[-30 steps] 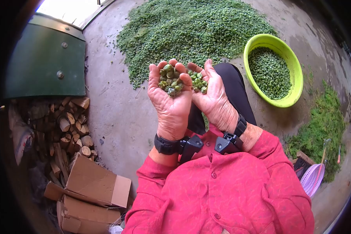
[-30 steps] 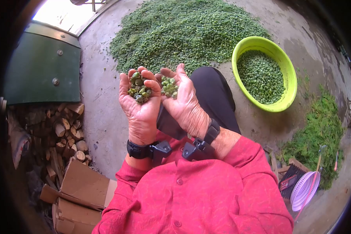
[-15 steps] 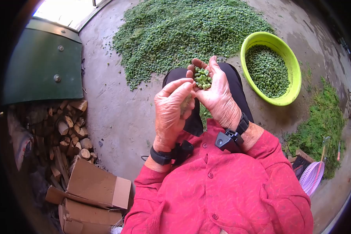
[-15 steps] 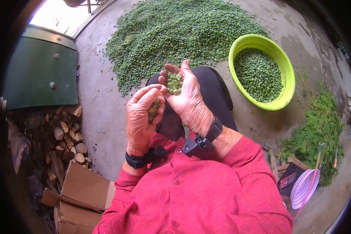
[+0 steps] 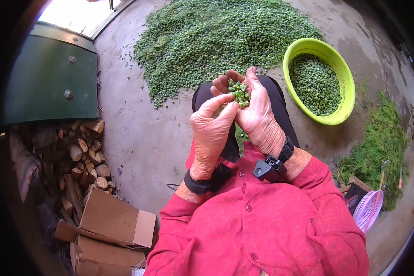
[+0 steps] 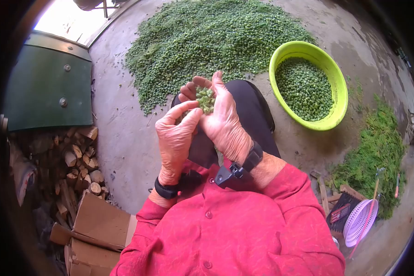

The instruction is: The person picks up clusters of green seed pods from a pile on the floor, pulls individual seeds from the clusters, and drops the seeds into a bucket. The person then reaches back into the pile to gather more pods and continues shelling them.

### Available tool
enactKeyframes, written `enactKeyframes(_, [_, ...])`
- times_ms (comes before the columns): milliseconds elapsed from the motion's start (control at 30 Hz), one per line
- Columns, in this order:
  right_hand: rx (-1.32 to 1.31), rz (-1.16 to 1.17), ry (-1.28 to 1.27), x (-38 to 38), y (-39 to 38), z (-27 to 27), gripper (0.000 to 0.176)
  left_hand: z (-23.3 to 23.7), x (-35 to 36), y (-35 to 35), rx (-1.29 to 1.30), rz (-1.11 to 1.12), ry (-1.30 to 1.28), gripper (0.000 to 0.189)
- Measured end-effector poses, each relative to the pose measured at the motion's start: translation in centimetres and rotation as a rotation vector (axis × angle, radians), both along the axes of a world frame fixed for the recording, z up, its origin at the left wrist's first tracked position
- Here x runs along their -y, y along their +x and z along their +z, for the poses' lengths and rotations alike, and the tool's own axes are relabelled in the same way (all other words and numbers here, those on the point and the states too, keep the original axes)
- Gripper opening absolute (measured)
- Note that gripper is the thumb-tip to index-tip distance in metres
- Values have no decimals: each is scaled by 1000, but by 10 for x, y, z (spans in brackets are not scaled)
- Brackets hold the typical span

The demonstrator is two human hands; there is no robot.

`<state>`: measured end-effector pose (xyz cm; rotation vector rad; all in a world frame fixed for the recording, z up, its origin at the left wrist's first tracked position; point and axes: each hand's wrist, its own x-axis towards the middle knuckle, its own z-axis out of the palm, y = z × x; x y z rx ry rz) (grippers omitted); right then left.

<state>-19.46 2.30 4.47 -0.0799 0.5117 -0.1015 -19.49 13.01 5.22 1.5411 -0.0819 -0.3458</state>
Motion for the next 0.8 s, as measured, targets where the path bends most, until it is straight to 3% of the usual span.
enactKeyframes(67, [0, 0, -3, -1, -1, -3, 47, -12, -2, 3, 323, -24, 221, 12])
enactKeyframes(233, [54, 45, -19, -2, -3, -11, 49, -4, -3, 3, 247, -3, 169, 11])
enactKeyframes(300, [33, 39, -16, -2, -3, -4, 47, 4, -4, 3, -220, 49, -107, 9])
enactKeyframes(533, [-45, 40, -80, -1, -3, -8, 45, 2, -9, 7, -301, 70, -247, 8])
enactKeyframes(633, [-96, 37, -59, -2, -2, -8, 44, 0, -7, 2, -225, 9, -214, 9])
enactKeyframes(700, [-70, 61, -107, 1, -3, -16, 43, 0, -3, -3, 12, 5, -25, 9])
enactKeyframes(800, [-114, 78, -214, -2, -8, -20, 41, -6, 0, -4, 208, 37, 20, 9])
